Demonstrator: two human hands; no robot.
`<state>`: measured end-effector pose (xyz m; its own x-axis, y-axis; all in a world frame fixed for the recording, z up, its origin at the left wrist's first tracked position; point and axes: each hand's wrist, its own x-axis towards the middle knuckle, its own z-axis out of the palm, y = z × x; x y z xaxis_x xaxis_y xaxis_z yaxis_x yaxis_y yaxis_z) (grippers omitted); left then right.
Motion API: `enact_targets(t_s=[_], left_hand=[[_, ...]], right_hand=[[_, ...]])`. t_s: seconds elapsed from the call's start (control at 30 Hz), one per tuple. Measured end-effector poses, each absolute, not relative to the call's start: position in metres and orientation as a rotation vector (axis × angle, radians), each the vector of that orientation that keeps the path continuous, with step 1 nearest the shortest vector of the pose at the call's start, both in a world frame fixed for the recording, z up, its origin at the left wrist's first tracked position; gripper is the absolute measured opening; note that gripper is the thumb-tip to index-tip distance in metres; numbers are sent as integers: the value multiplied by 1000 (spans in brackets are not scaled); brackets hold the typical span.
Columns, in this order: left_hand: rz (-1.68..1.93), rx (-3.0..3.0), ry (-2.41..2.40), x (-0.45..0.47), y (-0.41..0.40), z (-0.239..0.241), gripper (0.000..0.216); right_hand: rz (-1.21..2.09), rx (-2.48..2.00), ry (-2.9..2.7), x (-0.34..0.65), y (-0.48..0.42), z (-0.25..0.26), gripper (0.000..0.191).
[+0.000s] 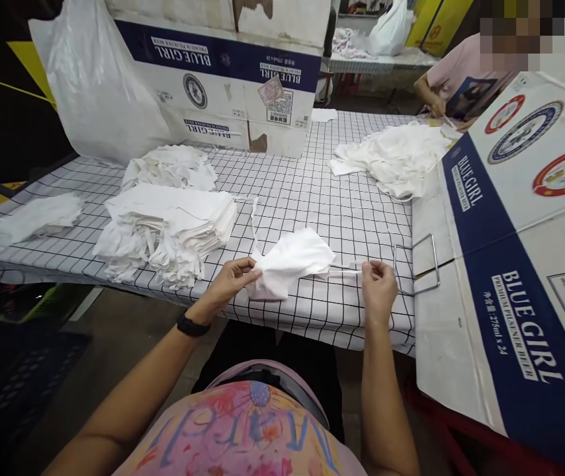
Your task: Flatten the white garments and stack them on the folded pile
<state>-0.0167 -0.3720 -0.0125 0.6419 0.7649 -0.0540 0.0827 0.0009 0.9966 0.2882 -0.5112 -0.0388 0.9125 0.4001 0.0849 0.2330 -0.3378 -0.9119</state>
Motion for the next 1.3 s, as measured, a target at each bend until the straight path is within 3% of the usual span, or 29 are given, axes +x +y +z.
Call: enact_targets(t_s=[0.1, 0.27, 0.47, 0.9, 1.3], left_hand=[[543, 1531, 801, -13, -367, -7, 31], [500, 1627, 830, -4, -366, -1, 28], [560, 1452, 677, -1, -354, 18, 32], [454, 1597, 481, -3, -300, 85, 33], [466, 1676, 534, -33, -268, 104, 32]], right_hand=[[0, -2011, -773, 275, -495, -29, 45], [391, -1852, -1351, 257, -441, -7, 27], [756, -1496, -1721, 231, -413, 22, 33], [1181, -1302, -1629, 250, -404, 69, 43], [909, -1462, -1131, 310, -423, 83, 50]])
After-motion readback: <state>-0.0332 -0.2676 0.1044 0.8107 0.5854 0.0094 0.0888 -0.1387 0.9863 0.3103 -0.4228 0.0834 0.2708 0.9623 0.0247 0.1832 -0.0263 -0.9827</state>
